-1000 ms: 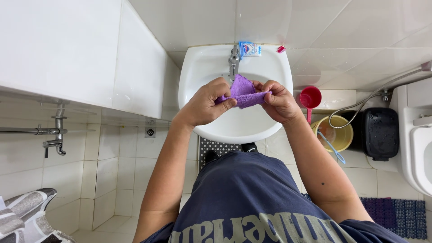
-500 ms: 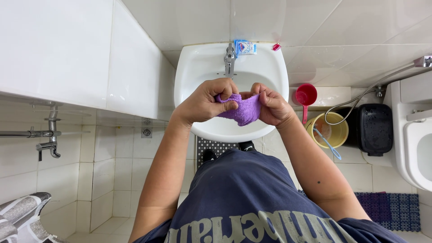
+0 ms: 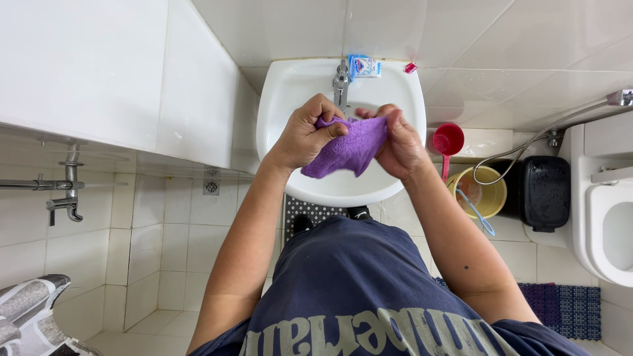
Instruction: The person cleans a white bathroom sink using a purple cloth. They wipe the basin, faucet, and surrounding surfaces, then rinse the cloth under running water and wring it out.
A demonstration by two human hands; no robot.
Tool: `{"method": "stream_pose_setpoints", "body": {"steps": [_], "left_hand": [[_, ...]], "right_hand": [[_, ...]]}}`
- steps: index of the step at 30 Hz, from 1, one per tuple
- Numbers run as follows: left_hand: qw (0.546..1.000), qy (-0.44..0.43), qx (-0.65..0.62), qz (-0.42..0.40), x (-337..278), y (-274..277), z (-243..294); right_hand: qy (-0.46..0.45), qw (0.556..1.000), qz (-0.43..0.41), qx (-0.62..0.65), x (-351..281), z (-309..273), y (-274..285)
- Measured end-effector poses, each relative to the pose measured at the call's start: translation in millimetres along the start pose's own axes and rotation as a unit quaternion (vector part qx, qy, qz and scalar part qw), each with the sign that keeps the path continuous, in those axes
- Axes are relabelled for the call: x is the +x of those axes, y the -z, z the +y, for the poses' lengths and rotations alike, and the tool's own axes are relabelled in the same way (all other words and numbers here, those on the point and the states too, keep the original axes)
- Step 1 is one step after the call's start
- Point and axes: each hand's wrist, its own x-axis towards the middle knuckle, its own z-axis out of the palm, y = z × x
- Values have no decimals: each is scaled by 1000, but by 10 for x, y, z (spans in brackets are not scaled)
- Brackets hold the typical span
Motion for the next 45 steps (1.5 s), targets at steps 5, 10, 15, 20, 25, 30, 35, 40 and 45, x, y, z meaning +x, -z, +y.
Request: {"method": "stream_pose_setpoints", "body": {"steps": [5, 10, 15, 20, 25, 30, 35, 40, 45], "left_hand": [[998, 25, 45, -25, 85, 16, 157], [996, 13, 85, -39, 112, 78, 162], [993, 24, 93, -67, 119, 86, 167], [989, 120, 75, 42, -10, 196, -327], [937, 162, 307, 28, -507, 351, -956], [899, 118, 419, 52, -1042, 489, -1529], [859, 152, 476, 109, -1114, 427, -1607], [853, 113, 494, 128, -1135, 462, -1669], [857, 144, 482, 111, -1092, 464, -1504]], "right_hand": [[-111, 988, -103, 13, -19, 64, -348], [-174, 983, 31, -39, -43, 47, -93], [-43, 983, 1, -176, -35, 46, 43], [-27, 973, 102, -206, 25, -148, 68], [-129, 884, 168, -416, 103, -268, 564], [-281, 599, -1, -750, 85, 433, 1351], [-367, 560, -160, -725, 188, 1355, 1149], [-364, 663, -102, -646, 333, 1850, 907], [-425, 425, -217, -770, 372, 1217, 897]]}}
